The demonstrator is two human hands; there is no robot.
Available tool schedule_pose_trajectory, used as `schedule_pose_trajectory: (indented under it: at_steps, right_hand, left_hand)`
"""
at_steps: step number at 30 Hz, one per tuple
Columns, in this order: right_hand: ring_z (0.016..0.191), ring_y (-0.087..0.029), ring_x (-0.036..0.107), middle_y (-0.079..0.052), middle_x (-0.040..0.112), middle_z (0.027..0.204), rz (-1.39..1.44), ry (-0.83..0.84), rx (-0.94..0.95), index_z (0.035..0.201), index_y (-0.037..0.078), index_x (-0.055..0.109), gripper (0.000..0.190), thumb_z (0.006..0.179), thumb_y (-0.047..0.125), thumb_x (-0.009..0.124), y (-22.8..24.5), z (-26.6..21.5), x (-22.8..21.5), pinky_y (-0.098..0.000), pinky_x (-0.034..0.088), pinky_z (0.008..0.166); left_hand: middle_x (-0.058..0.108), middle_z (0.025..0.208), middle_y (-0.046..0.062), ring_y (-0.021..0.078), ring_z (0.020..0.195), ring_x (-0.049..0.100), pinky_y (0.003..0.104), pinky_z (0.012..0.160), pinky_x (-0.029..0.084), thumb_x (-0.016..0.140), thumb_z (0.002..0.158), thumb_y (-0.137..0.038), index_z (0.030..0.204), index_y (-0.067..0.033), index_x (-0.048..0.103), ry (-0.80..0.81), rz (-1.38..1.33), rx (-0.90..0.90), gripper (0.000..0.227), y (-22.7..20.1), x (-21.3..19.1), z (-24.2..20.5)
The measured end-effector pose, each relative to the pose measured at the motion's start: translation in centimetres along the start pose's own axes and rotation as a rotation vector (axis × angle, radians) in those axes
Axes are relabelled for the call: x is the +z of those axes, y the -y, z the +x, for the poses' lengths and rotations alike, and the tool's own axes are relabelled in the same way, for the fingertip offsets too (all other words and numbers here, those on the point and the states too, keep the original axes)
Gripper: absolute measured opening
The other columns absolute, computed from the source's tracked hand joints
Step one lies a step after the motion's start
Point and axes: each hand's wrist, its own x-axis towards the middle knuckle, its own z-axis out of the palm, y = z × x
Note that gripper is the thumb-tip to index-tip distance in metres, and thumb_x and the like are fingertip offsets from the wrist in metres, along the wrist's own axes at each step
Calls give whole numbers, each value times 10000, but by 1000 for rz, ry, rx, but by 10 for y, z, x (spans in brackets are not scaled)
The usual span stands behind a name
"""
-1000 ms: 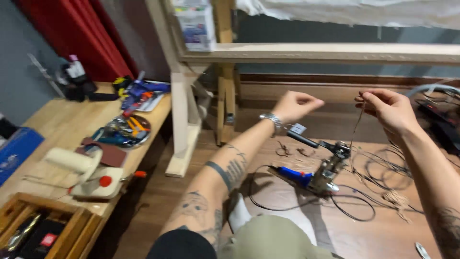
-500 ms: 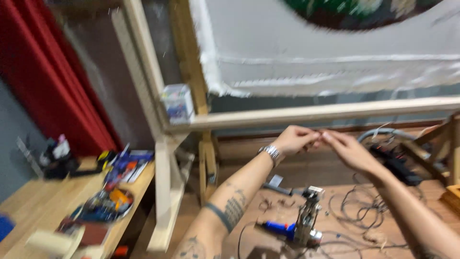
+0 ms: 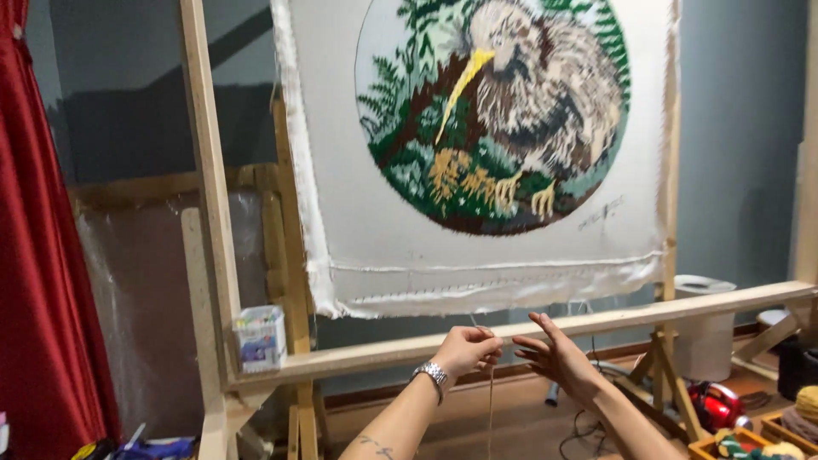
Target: Assembling and adjusting a tufting gun using hand tools like wrenches and screwdrivers, followed by a brief test on a rug frame.
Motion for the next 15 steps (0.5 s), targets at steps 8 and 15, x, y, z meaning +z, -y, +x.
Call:
schedule_pose_trajectory:
  at_steps: [8,15]
  right_hand:
    - [1457,-351,503,-164,501,1622,340,-125,-153,1633,197,395,787,971,618,331,38,-51,-5,-511,424,1166]
    - [1581,-289,304,-172,370,1692,583,-240,-249,1457,55,583,939,935,783,301,19,-33,-67,-598,337,1226]
  left_hand:
    - [778,904,129,176,754,725,273,705,627,749,983,-177,1005,-20,750,10,35,64,159,-42,14,-1]
    - [770,925,10,94,857,691,255,791,580,635,1041,-309,970,-103,817,-15,139,65,284,-56,25,1]
